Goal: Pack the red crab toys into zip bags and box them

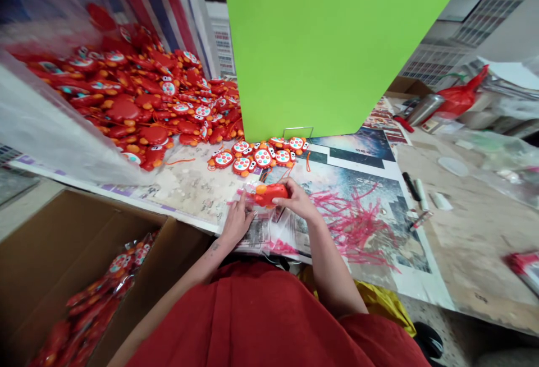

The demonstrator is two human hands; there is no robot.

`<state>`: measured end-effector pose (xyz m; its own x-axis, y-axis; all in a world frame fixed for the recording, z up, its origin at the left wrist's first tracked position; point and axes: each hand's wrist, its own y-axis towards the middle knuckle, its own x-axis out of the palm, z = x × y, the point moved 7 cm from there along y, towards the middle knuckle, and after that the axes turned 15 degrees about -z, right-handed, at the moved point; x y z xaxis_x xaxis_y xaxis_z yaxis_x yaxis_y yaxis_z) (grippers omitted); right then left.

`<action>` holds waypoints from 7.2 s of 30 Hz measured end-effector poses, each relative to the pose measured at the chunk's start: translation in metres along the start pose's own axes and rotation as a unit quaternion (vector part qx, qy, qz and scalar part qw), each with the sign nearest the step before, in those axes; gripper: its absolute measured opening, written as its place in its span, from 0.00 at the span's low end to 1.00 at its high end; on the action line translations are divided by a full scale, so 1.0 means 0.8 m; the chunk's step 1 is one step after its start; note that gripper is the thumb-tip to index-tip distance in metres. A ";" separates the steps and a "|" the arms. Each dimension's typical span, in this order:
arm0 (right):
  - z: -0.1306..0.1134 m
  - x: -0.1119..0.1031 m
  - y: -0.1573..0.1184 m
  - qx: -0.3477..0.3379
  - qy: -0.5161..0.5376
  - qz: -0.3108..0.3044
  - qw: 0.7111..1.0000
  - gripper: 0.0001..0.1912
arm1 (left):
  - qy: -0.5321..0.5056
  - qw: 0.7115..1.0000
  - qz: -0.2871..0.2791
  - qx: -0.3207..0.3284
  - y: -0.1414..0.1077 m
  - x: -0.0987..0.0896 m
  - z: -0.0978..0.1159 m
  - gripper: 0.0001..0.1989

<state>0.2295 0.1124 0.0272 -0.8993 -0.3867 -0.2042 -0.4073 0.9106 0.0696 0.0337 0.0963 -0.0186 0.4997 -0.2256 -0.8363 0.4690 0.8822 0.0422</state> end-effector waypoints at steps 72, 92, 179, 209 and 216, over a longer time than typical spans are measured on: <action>-0.027 0.046 0.012 -0.101 -0.201 0.187 0.956 0.22 | -0.417 0.903 -0.004 -0.100 0.001 -0.025 -0.049 0.30; -0.051 0.099 0.025 -0.133 -0.385 0.034 0.913 0.17 | -0.468 0.878 -0.050 -0.094 0.001 -0.024 -0.020 0.16; 0.060 -0.057 -0.034 0.172 -0.395 0.155 0.889 0.17 | -0.585 0.798 -0.085 -0.118 -0.001 0.012 -0.058 0.22; 0.026 -0.087 -0.033 0.103 -0.414 0.266 0.864 0.14 | -0.576 0.806 -0.075 -0.116 0.000 0.010 -0.057 0.20; 0.025 -0.059 -0.025 0.086 -0.374 0.201 0.901 0.18 | -0.577 0.804 -0.075 -0.120 -0.001 0.009 -0.056 0.21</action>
<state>0.2829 0.1154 0.0155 -0.5833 0.1273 -0.8022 0.0151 0.9892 0.1459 0.0046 0.1127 -0.0486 0.8591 -0.4479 0.2476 0.5017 0.8325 -0.2350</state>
